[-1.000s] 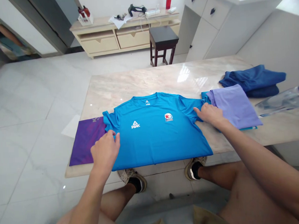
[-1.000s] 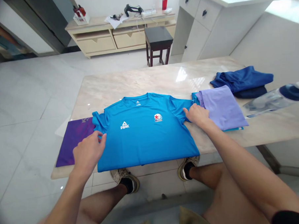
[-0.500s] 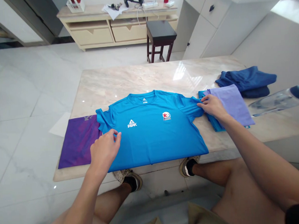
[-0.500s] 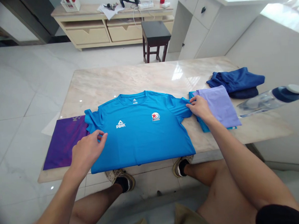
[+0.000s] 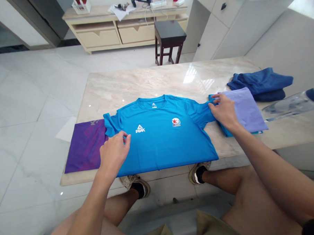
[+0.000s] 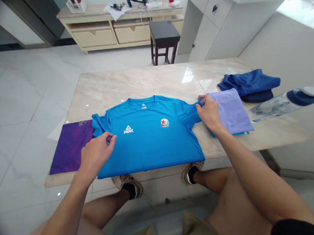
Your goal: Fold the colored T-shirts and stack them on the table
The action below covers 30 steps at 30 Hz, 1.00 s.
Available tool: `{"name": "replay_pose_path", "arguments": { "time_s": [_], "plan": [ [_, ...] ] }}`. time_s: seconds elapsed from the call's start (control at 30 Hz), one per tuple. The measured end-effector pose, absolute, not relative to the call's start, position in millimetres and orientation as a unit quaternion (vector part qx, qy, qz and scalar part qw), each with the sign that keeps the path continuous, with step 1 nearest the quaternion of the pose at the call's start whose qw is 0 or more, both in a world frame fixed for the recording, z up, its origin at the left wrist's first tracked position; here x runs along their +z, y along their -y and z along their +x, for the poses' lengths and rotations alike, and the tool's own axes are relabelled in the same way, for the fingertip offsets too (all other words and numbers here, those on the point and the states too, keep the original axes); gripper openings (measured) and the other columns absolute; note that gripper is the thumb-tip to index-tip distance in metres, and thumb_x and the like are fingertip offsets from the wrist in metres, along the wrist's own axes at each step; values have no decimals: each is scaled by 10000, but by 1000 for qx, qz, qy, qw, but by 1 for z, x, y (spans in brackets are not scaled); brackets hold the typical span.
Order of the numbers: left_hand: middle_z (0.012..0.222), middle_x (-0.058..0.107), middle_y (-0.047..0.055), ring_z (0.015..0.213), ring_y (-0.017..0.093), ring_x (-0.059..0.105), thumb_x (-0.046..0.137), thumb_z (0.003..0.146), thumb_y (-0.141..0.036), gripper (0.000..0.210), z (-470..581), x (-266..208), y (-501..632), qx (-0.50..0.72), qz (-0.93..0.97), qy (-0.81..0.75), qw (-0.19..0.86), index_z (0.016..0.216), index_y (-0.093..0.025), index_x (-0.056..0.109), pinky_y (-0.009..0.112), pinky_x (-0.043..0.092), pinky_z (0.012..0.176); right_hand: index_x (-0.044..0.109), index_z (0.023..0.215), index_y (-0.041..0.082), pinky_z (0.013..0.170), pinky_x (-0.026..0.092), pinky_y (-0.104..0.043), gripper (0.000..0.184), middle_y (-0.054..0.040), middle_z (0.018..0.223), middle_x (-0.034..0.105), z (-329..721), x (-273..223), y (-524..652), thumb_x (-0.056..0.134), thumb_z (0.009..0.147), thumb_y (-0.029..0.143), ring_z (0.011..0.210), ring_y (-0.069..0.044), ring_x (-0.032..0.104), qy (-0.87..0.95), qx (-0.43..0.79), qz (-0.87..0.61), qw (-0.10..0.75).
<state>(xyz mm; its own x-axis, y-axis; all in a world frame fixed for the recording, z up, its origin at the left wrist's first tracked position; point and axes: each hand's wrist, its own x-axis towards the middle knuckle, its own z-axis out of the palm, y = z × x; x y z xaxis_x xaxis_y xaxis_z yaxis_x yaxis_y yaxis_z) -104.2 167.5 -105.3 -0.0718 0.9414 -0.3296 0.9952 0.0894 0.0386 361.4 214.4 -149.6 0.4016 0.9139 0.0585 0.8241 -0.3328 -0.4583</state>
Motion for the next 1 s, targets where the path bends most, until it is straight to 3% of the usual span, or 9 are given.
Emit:
{"name": "replay_pose_path", "arguments": {
  "time_s": [0.13, 0.27, 0.37, 0.47, 0.7, 0.8, 0.9, 1.0],
  "plan": [
    [1274, 866, 116, 1118, 402, 815, 450, 1161, -511, 435, -106, -106, -167, -109, 663, -728, 135, 1302, -280, 791, 429, 592, 870, 689, 1413, 191, 983, 651, -463, 432, -147, 1245, 806, 312, -145, -219, 630, 988, 241, 901, -292, 806, 556, 145, -776, 261],
    [1280, 867, 112, 1144, 413, 812, 448, 1159, -501, 431, -105, -104, -167, -123, 657, -730, 139, 1315, -287, 787, 443, 600, 886, 648, 1397, 232, 788, 721, -424, 416, -112, 1289, 793, 267, -151, -227, 698, 988, 287, 789, -231, 814, 533, 322, -697, 356],
    [1282, 866, 112, 1158, 422, 809, 448, 1160, -495, 427, -110, -104, -168, -124, 654, -732, 141, 1317, -281, 783, 456, 604, 892, 634, 1315, 240, 805, 749, -418, 371, -92, 1239, 808, 259, -153, -232, 765, 979, 327, 848, -220, 843, 512, 415, -626, 418],
    [1287, 861, 123, 1162, 424, 806, 452, 1161, -479, 418, -125, -108, -173, -109, 653, -737, 136, 1310, -263, 776, 463, 608, 897, 636, 1226, 231, 814, 756, -423, 327, -76, 1143, 821, 271, -151, -233, 803, 963, 331, 839, -215, 848, 498, 414, -627, 434],
    [1399, 802, 157, 1301, 359, 758, 495, 1149, -363, 362, -169, -129, -198, -17, 631, -769, 104, 1389, -202, 713, 443, 594, 1081, 707, 1084, 195, 692, 703, -350, 130, -106, 1033, 829, 285, -140, -223, 734, 963, 235, 762, -229, 828, 516, 338, -704, 352],
    [1493, 735, 195, 1389, 336, 707, 492, 1163, -347, 398, -182, -140, -212, 19, 609, -787, 93, 1465, -149, 656, 412, 552, 1161, 746, 1072, 196, 662, 648, -320, 129, -110, 1038, 845, 282, -143, -216, 701, 967, 254, 792, -245, 840, 546, 305, -722, 297],
    [1500, 699, 228, 1423, 364, 674, 490, 1179, -419, 451, -190, -152, -224, 18, 582, -808, 89, 1472, -119, 655, 431, 537, 1176, 777, 1059, 219, 708, 628, -340, 167, -82, 1011, 864, 280, -143, -211, 676, 947, 290, 831, -266, 857, 580, 264, -726, 260],
    [1444, 704, 212, 1405, 405, 663, 551, 1156, -545, 461, -189, -163, -232, 7, 581, -809, 93, 1369, -176, 726, 494, 540, 1157, 794, 1015, 241, 755, 616, -370, 190, -50, 889, 853, 278, -136, -207, 657, 908, 320, 833, -289, 862, 592, 234, -732, 243]
  ]
}}
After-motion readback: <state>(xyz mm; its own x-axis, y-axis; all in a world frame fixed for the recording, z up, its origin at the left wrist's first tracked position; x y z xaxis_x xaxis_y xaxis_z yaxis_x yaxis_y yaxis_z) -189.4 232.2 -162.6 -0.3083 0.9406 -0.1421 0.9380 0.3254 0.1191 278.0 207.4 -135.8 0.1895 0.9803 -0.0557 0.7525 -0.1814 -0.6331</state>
